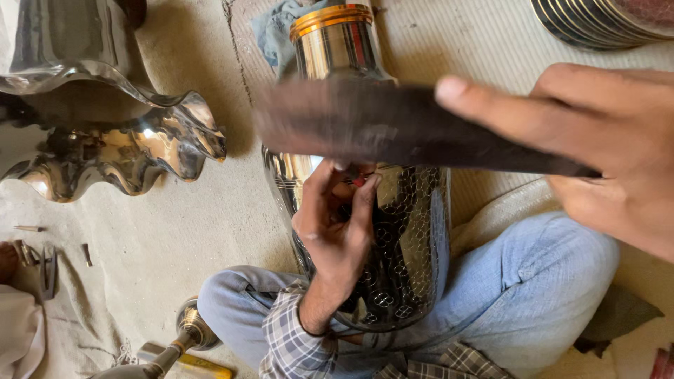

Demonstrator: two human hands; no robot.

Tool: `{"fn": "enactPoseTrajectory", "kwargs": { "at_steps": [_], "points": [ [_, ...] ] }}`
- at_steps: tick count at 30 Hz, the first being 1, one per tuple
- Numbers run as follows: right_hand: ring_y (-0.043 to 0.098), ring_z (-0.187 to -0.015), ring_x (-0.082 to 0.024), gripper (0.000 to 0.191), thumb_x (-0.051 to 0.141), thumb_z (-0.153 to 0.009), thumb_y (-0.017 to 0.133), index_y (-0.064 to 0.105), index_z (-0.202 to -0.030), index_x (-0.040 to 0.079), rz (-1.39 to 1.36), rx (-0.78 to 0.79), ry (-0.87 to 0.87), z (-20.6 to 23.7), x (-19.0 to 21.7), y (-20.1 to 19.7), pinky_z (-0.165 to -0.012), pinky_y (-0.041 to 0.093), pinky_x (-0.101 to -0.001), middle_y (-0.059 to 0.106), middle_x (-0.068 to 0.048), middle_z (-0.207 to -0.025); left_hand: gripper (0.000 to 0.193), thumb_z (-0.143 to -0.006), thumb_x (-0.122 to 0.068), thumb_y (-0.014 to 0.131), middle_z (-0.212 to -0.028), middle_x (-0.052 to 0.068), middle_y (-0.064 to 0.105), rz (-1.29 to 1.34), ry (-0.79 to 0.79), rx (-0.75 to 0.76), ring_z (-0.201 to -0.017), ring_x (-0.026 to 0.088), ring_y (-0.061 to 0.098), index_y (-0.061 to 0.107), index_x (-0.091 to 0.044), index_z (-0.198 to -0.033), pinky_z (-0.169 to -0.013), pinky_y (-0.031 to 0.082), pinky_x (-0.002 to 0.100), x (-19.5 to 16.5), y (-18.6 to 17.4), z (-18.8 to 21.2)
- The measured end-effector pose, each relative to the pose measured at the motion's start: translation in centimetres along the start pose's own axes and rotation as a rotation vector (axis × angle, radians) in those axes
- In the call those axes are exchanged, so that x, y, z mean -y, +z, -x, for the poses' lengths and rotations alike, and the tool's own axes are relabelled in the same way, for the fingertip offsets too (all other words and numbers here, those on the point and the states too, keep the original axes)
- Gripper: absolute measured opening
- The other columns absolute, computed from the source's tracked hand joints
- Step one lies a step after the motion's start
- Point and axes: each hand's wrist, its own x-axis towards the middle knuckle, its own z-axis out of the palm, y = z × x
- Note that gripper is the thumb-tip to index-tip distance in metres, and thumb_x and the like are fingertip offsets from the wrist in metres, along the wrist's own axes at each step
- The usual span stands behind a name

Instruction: The person sits cross-legged on the floor with a large brass vase on their lap and decorates its surface, holding a small punch against the metal and striking it with a wooden mallet to stamp a repeating pattern into the vase body, repositioning the punch across the design as they work.

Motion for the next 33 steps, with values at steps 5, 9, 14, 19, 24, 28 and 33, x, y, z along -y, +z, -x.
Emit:
{"fn": "enactPoseTrajectory", "kwargs": {
  "at_steps": [5,9,14,19,24,28,33],
  "points": [
    [0.06,-0.061,-0.013,0.092,-0.006,-0.076,0.075,0.044,-0.16,0.015,-0.233,-0.068,0.149,2.1,0.3,1.8,-0.056,0.05,-0.0298,0.063,-0.005,-0.079,0.043,-0.096,-0.002,0.08,-0.094,0.006,0.077,-0.037,-0.018,0.202,-0.063,0.006,0.066,0.061,-0.003,-0.134,-0.054,0.056,0.02,0.7,-0.4,-1.8],
    [0.062,-0.066,-0.02,0.072,-0.002,-0.081,0.078,0.052,-0.148,-0.001,-0.298,-0.269,0.274,5.3,-0.3,5.4,-0.06,0.049,-0.0339,0.063,-0.014,-0.084,0.051,-0.095,-0.008,0.082,-0.113,0.007,0.078,-0.246,0.191,0.401,-0.088,0.014,0.078,0.061,-0.013,-0.141,-0.075,0.065,0.027,0.1,-0.9,-3.7],
    [0.06,-0.072,-0.018,0.02,0.006,-0.107,0.075,0.057,-0.108,-0.002,-0.676,-0.389,0.675,9.6,1.4,8.8,-0.066,0.05,-0.0285,0.06,-0.012,-0.088,0.053,-0.098,-0.005,0.078,-0.124,0.002,0.076,-0.141,0.161,0.568,-0.107,0.019,0.08,0.058,-0.015,-0.147,-0.092,0.066,0.029,-1.1,-1.6,-5.4],
    [0.064,-0.076,-0.022,0.056,-0.001,-0.085,0.079,0.057,-0.137,-0.008,-0.377,-0.445,0.69,9.5,4.1,9.3,-0.068,0.053,-0.0346,0.067,-0.018,-0.098,0.05,-0.094,-0.005,0.079,-0.128,0.004,0.075,-0.238,0.244,0.724,-0.107,0.021,0.078,0.063,-0.016,-0.14,-0.084,0.065,0.031,-1.2,-1.1,-6.9],
    [0.065,-0.08,-0.021,0.081,-0.009,-0.076,0.072,0.044,-0.151,-0.006,-0.474,-0.5,0.632,9.4,6.9,10.8,-0.074,0.054,-0.0353,0.067,-0.015,-0.096,0.063,-0.085,0.011,0.064,-0.137,0.004,0.072,-0.185,0.157,1.064,-0.096,0.014,0.082,0.063,-0.019,-0.139,-0.067,0.065,0.031,-0.9,-0.3,-8.8],
    [0.064,-0.088,-0.016,0.088,-0.006,-0.076,0.074,0.041,-0.157,0.0,-0.755,-0.585,0.82,10.6,9.3,12.6,-0.083,0.054,-0.0305,0.065,-0.009,-0.101,0.06,-0.088,-0.002,0.077,-0.131,0.002,0.075,-0.187,0.316,1.11,-0.097,0.017,0.078,0.064,-0.026,-0.141,-0.072,0.063,0.036,-1.6,0.2,-10.0],
    [0.062,-0.086,-0.01,0.085,-0.004,-0.08,0.075,0.037,-0.156,-0.001,-1.073,-0.692,0.786,11.2,10.6,13.4,-0.084,0.054,-0.027,0.062,-0.006,-0.097,0.066,-0.08,0.003,0.075,-0.133,0.006,0.072,-0.023,0.564,1.127,-0.11,0.026,0.076,0.061,-0.02,-0.141,-0.083,0.065,0.038,-2.2,0.4,-11.4]
  ]
}}
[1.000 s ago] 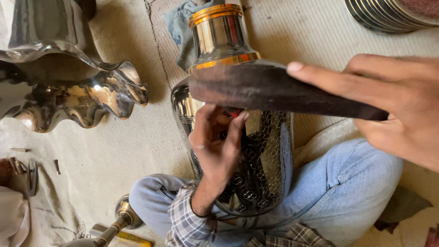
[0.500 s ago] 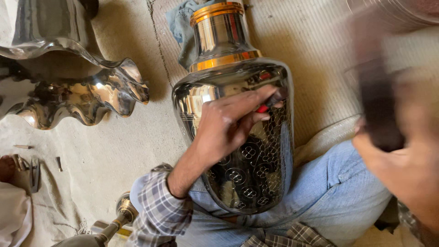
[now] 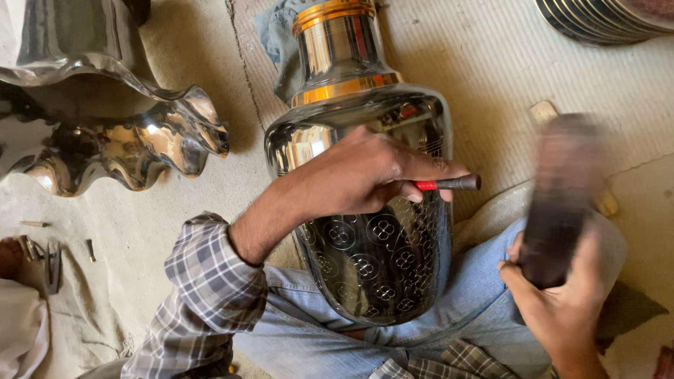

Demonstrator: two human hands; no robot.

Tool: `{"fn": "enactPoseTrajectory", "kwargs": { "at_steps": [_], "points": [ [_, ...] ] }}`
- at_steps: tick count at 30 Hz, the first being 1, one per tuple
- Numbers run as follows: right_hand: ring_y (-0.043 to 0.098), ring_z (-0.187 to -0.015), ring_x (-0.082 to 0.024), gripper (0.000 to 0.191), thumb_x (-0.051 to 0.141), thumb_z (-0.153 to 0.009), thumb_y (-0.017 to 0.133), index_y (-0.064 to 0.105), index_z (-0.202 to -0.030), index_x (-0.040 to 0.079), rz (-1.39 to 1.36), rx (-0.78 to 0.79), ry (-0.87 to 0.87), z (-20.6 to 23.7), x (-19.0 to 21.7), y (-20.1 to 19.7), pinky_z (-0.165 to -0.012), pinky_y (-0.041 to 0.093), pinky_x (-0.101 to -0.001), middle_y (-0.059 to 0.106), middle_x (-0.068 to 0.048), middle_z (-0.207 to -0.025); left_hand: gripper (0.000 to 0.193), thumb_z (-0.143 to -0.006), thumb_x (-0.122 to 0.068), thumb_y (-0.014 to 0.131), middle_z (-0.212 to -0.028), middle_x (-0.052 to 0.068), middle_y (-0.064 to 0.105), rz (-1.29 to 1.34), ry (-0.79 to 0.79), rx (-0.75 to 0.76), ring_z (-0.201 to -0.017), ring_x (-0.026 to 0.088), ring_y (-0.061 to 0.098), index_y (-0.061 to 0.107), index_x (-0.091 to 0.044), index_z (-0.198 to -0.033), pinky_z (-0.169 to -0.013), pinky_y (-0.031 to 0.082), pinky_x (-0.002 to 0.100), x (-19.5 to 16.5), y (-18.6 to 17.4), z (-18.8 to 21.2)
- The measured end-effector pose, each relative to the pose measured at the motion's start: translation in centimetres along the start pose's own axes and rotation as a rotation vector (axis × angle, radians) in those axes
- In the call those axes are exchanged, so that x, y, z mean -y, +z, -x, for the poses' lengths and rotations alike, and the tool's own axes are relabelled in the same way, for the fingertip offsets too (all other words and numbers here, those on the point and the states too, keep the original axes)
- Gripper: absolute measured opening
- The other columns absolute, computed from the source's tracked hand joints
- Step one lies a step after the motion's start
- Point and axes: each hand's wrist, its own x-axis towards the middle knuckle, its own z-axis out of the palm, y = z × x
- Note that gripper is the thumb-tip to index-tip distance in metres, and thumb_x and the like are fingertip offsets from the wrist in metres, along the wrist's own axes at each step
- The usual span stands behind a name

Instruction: The person sits cross-legged on the floor with a large brass vase on their lap and decorates its surface, holding a small punch against the metal and striking it with a wooden mallet to stamp a repeating pattern into the vase body, repositioning the punch across the design as they work.

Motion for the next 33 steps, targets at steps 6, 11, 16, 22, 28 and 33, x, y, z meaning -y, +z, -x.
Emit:
{"fn": "enactPoseTrajectory", "kwargs": {
  "at_steps": [6,11,16,22,28,33],
  "points": [
    [0.062,-0.087,-0.01,0.074,-0.004,-0.077,0.07,0.041,-0.146,0.0,0.09,0.024,-0.005,-2.4,0.0,-2.0,-0.082,0.053,-0.0263,0.061,-0.004,-0.095,0.059,-0.088,0.003,0.073,-0.134,0.002,0.073,0.043,-0.242,-0.093,-0.106,0.02,0.079,0.062,-0.021,-0.142,-0.086,0.066,0.034,-0.9,1.4,2.1],
    [0.058,-0.083,-0.012,0.039,-0.011,-0.089,0.074,0.049,-0.119,-0.005,0.375,0.108,-0.125,-5.9,-1.0,-5.3,-0.081,0.05,-0.0254,0.059,-0.007,-0.095,0.051,-0.097,-0.001,0.075,-0.134,0.001,0.072,-0.021,-0.377,-0.345,-0.115,0.022,0.077,0.06,-0.016,-0.143,-0.092,0.067,0.033,-1.7,3.1,3.5],
    [0.059,-0.08,-0.013,0.02,-0.011,-0.1,0.074,0.056,-0.1,-0.002,0.326,0.131,-0.062,-6.8,0.0,-5.0,-0.077,0.049,-0.0239,0.06,-0.008,-0.091,0.055,-0.089,0.003,0.075,-0.128,0.005,0.074,-0.065,-0.386,-0.26,-0.11,0.026,0.077,0.062,-0.013,-0.14,-0.087,0.065,0.035,-1.7,2.6,3.9],
    [0.064,-0.08,-0.023,0.075,-0.008,-0.072,0.074,0.051,-0.143,-0.003,0.646,0.358,-0.471,-9.1,5.4,-2.5,-0.069,0.053,-0.0355,0.065,-0.015,-0.096,0.055,-0.093,0.004,0.073,-0.123,0.003,0.078,-0.068,-0.413,-0.307,-0.102,0.02,0.08,0.061,-0.015,-0.143,-0.083,0.067,0.032,-1.8,3.6,4.2],
    [0.062,-0.067,-0.018,0.092,-0.005,-0.079,0.076,0.036,-0.16,0.015,0.969,0.593,-0.308,-12.5,7.7,-2.4,-0.059,0.054,-0.0344,0.063,-0.01,-0.086,0.041,-0.1,-0.002,0.075,-0.116,0.01,0.08,-0.149,-0.516,-0.63,-0.094,0.017,0.081,0.063,-0.009,-0.138,-0.077,0.067,0.028,-2.0,6.5,4.4],
    [0.059,-0.063,-0.018,0.094,-0.004,-0.075,0.076,0.037,-0.157,0.019,0.848,0.664,-0.386,-14.4,8.4,-2.6,-0.056,0.052,-0.033,0.062,-0.009,-0.079,0.049,-0.101,0.002,0.073,-0.119,0.009,0.076,-0.107,-0.534,-0.828,-0.102,0.018,0.08,0.056,-0.007,-0.146,-0.086,0.068,0.028,-3.7,8.0,4.7]
  ]
}}
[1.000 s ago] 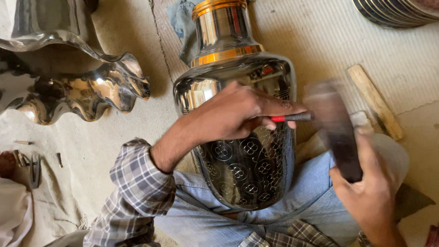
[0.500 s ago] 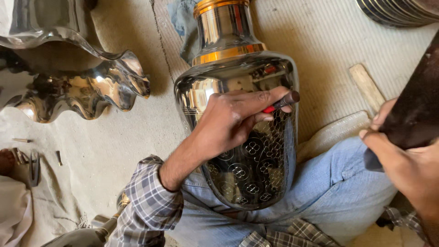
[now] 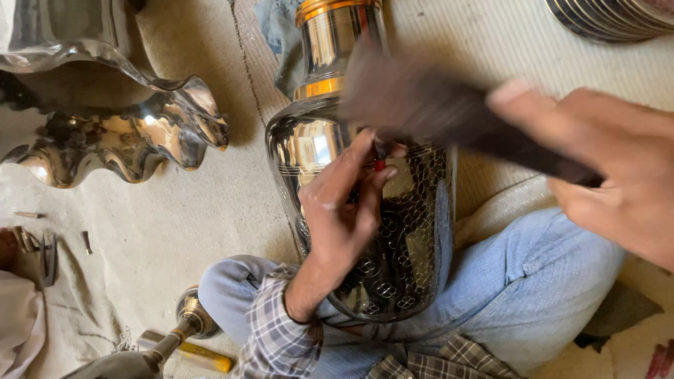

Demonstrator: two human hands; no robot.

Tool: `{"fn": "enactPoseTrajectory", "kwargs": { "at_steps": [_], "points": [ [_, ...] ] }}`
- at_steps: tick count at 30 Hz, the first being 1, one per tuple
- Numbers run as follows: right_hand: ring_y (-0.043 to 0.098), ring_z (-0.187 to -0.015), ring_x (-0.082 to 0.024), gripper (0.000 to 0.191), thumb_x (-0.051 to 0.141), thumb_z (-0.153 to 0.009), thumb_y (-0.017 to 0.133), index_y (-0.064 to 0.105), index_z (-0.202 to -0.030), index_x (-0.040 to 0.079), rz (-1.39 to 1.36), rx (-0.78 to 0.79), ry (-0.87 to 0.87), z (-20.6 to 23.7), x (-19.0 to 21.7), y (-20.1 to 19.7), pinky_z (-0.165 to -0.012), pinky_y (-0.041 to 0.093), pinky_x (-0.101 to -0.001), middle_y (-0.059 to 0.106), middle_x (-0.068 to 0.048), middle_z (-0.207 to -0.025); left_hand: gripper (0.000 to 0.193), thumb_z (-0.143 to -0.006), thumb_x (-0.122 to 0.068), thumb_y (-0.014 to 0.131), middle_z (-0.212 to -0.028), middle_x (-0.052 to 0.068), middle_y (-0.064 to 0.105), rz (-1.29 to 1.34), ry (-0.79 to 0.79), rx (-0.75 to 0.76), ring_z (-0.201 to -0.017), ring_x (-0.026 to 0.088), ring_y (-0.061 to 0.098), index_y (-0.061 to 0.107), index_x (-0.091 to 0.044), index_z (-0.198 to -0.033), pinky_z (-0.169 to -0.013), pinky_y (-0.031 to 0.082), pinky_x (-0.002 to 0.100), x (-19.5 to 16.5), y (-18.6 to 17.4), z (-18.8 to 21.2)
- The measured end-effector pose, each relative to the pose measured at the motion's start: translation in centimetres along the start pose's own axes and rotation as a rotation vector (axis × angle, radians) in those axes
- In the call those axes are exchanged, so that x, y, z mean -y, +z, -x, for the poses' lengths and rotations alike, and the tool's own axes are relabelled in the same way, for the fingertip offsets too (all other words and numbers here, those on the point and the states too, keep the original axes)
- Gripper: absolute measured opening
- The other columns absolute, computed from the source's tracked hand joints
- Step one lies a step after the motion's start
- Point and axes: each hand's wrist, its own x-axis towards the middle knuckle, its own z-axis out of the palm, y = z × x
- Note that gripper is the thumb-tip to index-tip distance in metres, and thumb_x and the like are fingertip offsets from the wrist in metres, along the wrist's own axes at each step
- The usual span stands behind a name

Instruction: The person sits cross-legged on the floor with a large brass vase on their lap and decorates its surface, holding a small punch against the metal and striking it with a wooden mallet to stamp a repeating pattern into the vase body, repositioning the punch across the design as they work.

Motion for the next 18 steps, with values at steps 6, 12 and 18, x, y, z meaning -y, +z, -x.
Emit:
{"fn": "enactPoseTrajectory", "kwargs": {
  "at_steps": [6,12,18],
  "points": [
    [0.058,-0.058,-0.018,0.098,-0.007,-0.075,0.074,0.037,-0.16,0.023,0.121,0.059,-0.097,-1.7,1.1,-1.0,-0.051,0.051,-0.0335,0.062,-0.007,-0.072,0.052,-0.096,0.005,0.077,-0.116,0.009,0.077,0.07,-0.048,-0.03,-0.098,0.014,0.079,0.056,-0.003,-0.143,-0.084,0.068,0.026,0.1,0.1,-0.1],
    [0.057,-0.059,-0.018,0.086,-0.012,-0.078,0.07,0.041,-0.156,0.012,0.072,-0.136,-0.064,0.1,-1.2,0.6,-0.052,0.049,-0.0321,0.061,-0.011,-0.077,0.051,-0.096,0.006,0.076,-0.116,0.013,0.078,0.24,-0.267,0.012,-0.083,0.012,0.071,0.054,0.001,-0.141,-0.069,0.061,0.024,0.1,-0.2,-0.2],
    [0.065,-0.061,-0.02,0.043,-0.007,-0.098,0.066,0.052,-0.136,0.007,0.057,-0.232,0.08,2.8,-4.4,4.0,-0.065,0.054,-0.0331,0.066,-0.015,-0.083,0.042,-0.098,0.0,0.077,-0.123,0.01,0.076,0.052,0.0,0.083,-0.099,0.015,0.08,0.061,-0.006,-0.137,-0.079,0.069,0.025,0.6,-0.4,-0.4]
  ]
}}
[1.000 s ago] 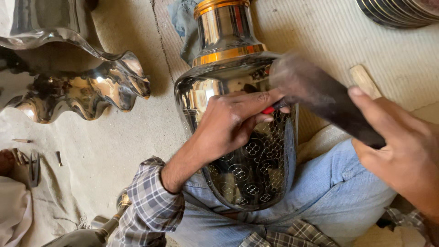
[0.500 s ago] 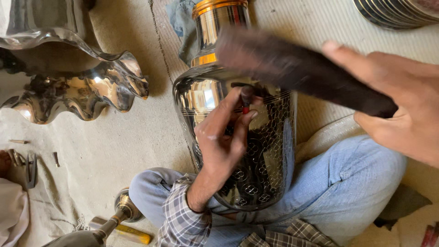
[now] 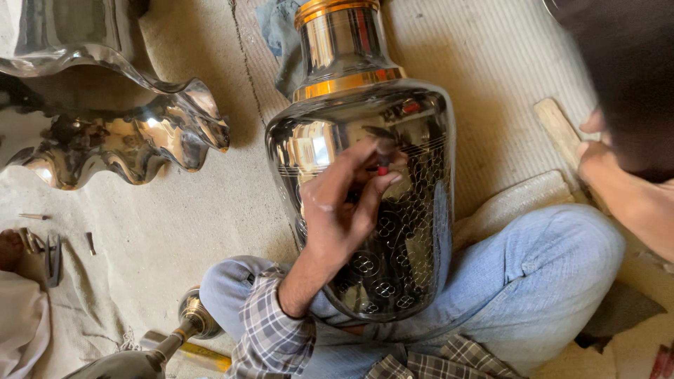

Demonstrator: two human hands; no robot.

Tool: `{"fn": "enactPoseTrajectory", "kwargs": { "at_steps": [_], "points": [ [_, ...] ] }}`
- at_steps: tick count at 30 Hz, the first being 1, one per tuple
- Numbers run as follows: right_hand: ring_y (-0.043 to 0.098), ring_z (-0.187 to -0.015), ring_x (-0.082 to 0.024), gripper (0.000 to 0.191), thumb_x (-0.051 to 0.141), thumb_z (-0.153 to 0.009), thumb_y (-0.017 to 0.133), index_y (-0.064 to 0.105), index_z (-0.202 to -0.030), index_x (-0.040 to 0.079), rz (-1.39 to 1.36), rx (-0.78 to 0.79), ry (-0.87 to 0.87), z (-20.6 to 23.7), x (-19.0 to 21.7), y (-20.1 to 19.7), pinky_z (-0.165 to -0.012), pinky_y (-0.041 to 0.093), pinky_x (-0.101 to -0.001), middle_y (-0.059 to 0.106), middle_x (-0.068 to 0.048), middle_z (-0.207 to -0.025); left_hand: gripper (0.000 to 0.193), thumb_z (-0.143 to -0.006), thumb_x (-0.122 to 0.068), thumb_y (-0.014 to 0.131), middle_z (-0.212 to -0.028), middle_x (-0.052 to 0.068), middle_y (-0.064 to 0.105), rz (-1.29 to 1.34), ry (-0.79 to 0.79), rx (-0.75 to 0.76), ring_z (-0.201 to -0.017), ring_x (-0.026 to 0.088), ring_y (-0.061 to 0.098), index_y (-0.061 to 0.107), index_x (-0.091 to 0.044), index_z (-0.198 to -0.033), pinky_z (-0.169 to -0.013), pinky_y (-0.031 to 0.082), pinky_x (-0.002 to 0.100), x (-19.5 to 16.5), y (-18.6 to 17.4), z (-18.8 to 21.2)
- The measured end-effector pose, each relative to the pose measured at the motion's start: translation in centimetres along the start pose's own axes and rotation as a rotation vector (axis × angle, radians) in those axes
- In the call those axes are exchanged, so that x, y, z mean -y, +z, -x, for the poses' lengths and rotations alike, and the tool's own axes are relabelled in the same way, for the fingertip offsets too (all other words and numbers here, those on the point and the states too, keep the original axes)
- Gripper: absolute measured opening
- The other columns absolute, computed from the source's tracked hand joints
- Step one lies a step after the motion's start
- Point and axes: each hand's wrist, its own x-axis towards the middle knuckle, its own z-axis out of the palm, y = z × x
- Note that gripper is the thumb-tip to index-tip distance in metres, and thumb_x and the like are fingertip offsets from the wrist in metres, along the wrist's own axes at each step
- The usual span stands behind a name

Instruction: The person sits cross-legged on the floor with a large brass vase on their lap and decorates its surface, holding a small punch against the metal and striking it with a wooden mallet to stamp a repeating pattern into the vase body, repositioning the punch across the design as they work.

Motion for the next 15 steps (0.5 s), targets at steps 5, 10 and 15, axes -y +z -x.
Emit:
{"fn": "enactPoseTrajectory", "kwargs": {
  "at_steps": [5,10,15],
  "points": [
    [0.067,-0.065,-0.021,0.072,0.001,-0.088,0.073,0.04,-0.152,0.005,0.017,0.127,0.025,1.0,0.6,0.3,-0.067,0.056,-0.034,0.065,-0.014,-0.081,0.047,-0.101,-0.008,0.076,-0.124,0.003,0.077,-0.065,0.078,0.163,-0.099,0.016,0.08,0.058,-0.014,-0.144,-0.081,0.068,0.027,0.8,-0.3,-1.2],
    [0.071,-0.077,-0.025,0.1,0.004,-0.076,0.078,0.029,-0.163,0.007,-0.041,0.062,0.116,1.4,3.6,-0.6,-0.072,0.058,-0.0348,0.066,-0.017,-0.092,0.051,-0.099,-0.002,0.07,-0.13,0.001,0.075,-0.066,0.121,0.368,-0.103,0.016,0.08,0.057,-0.02,-0.146,-0.079,0.068,0.025,1.2,-0.8,-2.5],
    [0.071,-0.09,-0.022,0.101,-0.004,-0.078,0.076,0.03,-0.168,0.002,-0.482,-0.126,0.238,3.5,5.2,1.3,-0.084,0.06,-0.0313,0.069,-0.013,-0.102,0.059,-0.094,0.002,0.072,-0.129,0.002,0.075,-0.033,0.167,0.575,-0.088,0.014,0.078,0.056,-0.019,-0.147,-0.06,0.06,0.026,0.8,-1.4,-4.1]
  ]
}}
